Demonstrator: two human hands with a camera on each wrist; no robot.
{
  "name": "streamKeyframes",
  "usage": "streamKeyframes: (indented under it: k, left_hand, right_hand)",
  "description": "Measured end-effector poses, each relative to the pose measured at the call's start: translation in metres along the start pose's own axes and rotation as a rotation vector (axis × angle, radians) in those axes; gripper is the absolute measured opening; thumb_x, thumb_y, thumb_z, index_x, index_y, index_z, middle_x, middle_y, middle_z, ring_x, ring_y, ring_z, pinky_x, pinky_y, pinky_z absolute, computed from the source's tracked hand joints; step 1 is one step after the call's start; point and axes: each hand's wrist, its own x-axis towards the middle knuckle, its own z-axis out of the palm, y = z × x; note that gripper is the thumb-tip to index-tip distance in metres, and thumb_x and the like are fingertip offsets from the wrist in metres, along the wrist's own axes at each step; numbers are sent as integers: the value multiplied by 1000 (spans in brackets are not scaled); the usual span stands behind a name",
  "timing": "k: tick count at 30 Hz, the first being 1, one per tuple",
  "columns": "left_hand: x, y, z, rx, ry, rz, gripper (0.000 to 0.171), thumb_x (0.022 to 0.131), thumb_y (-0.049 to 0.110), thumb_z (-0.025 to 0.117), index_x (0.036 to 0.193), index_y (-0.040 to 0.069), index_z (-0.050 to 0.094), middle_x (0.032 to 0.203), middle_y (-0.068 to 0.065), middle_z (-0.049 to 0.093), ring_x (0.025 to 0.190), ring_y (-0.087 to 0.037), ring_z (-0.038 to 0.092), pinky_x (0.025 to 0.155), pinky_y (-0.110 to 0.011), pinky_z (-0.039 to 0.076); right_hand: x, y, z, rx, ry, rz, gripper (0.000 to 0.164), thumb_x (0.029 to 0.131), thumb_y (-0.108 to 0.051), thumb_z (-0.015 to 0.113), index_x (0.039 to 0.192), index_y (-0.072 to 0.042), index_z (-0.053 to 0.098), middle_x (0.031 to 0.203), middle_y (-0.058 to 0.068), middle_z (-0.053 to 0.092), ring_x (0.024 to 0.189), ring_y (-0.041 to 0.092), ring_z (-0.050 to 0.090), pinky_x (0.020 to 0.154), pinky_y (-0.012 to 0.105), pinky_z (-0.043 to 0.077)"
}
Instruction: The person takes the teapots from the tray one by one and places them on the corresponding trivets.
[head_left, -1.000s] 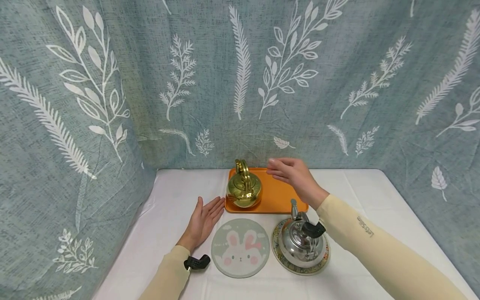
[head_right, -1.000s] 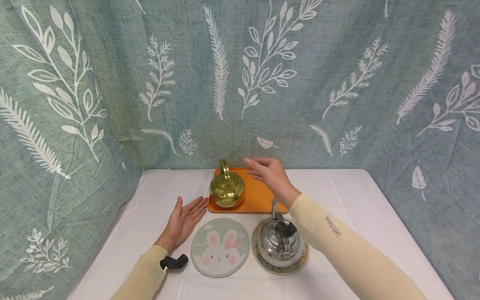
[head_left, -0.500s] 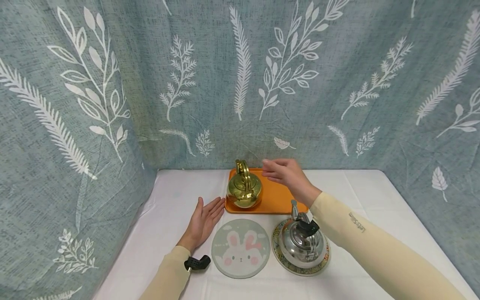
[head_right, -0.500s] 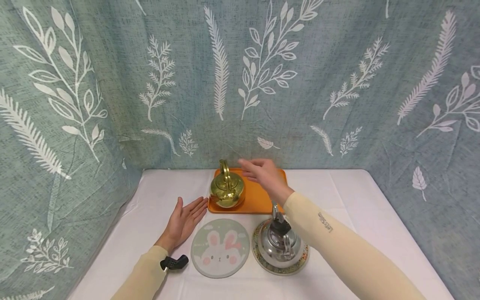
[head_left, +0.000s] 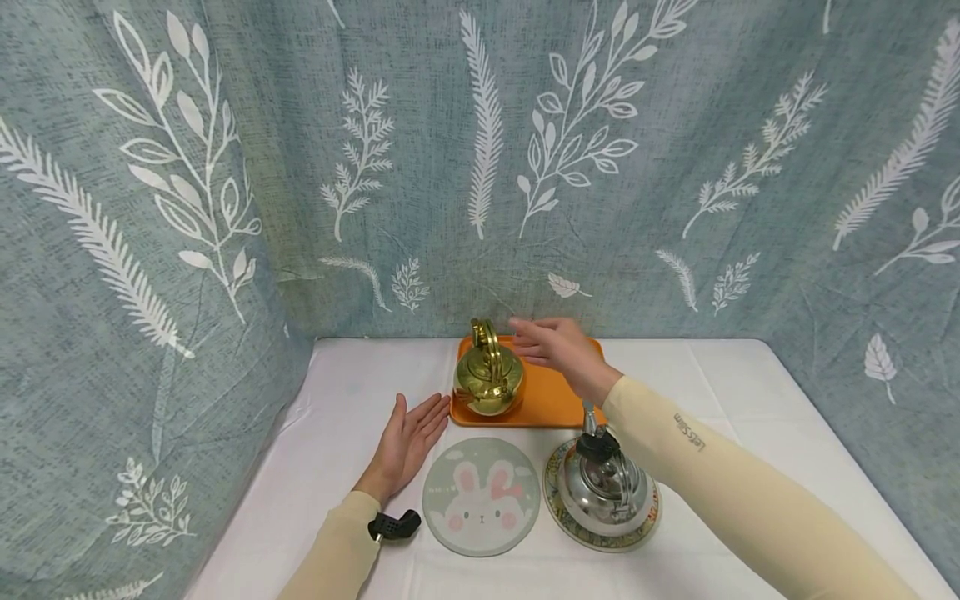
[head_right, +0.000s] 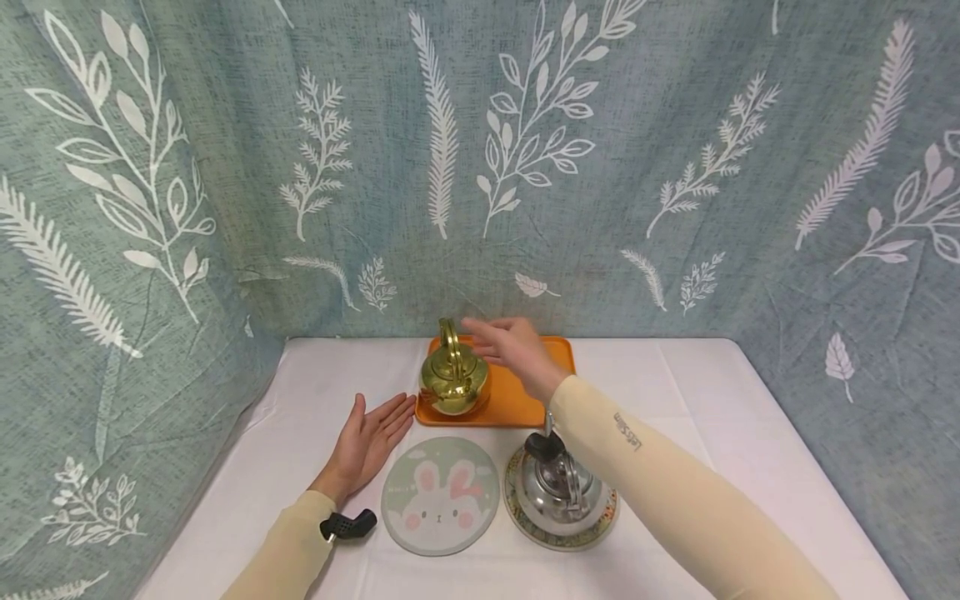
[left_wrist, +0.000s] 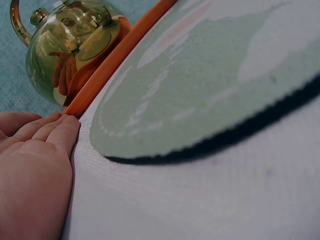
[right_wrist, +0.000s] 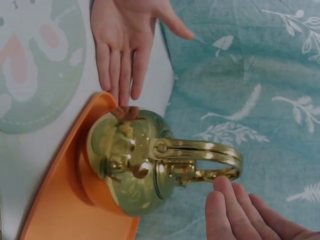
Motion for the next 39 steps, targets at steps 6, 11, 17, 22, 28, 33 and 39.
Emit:
streamKeyframes:
  k: [6, 11, 17, 22, 28, 33, 39]
  left_hand:
    - [-1, 0, -1, -3, -5, 0, 99, 112, 69, 16, 168, -11, 2, 177, -28, 6, 165, -38, 7, 134, -43, 13]
    - [-1, -1, -1, -12, 1, -7, 100, 112, 70, 17, 168, -11, 2, 177, -28, 6, 165, -38, 7, 135, -43, 13]
    - [0, 0, -2, -12, 7, -11, 99, 112, 70, 17, 169, -11, 3, 178, -28, 8, 165, -38, 8, 135, -43, 14]
    - [1, 0, -2, -10, 8, -8, 100, 112, 70, 18, 169, -11, 3, 177, -28, 8, 165, -39, 9, 135, -43, 14]
    - [2, 0, -3, -5, 9, -8, 101, 112, 71, 19, 169, -10, 3, 178, -27, 8, 165, -38, 10, 134, -43, 15]
    - [1, 0, -2, -7, 12, -2, 101, 112, 71, 18, 169, -11, 4, 177, -28, 9, 165, -38, 10, 134, -43, 15]
    - [1, 0, -2, -10, 23, -5, 101, 111, 72, 18, 169, -10, 4, 177, -27, 10, 165, -38, 11, 134, -43, 16]
  right_hand:
    - [4, 3, 3, -8, 5, 24, 65, 110, -37, 68, 153, 9, 53, 148, 32, 59, 138, 45, 59, 121, 52, 46]
    - [8, 3, 5, -27, 0, 44, 66, 109, -39, 68, 154, 8, 53, 150, 32, 57, 137, 42, 60, 121, 53, 46]
    - [18, 4, 6, -36, 24, 70, 67, 109, -40, 68, 156, 6, 53, 146, 28, 63, 134, 38, 63, 119, 51, 48]
    - [25, 5, 5, -20, 30, 81, 66, 110, -40, 67, 155, 6, 53, 146, 30, 62, 133, 39, 64, 119, 53, 48]
    - [29, 9, 4, -13, 18, 114, 65, 110, -39, 66, 154, 7, 55, 147, 31, 61, 134, 40, 63, 120, 53, 47]
    - [32, 11, 5, -16, 14, 127, 65, 110, -40, 67, 153, 7, 55, 145, 29, 63, 134, 40, 63, 120, 53, 47]
    - [34, 12, 7, -13, -13, 143, 66, 111, -39, 66, 154, 9, 53, 147, 29, 62, 135, 39, 63, 120, 52, 47]
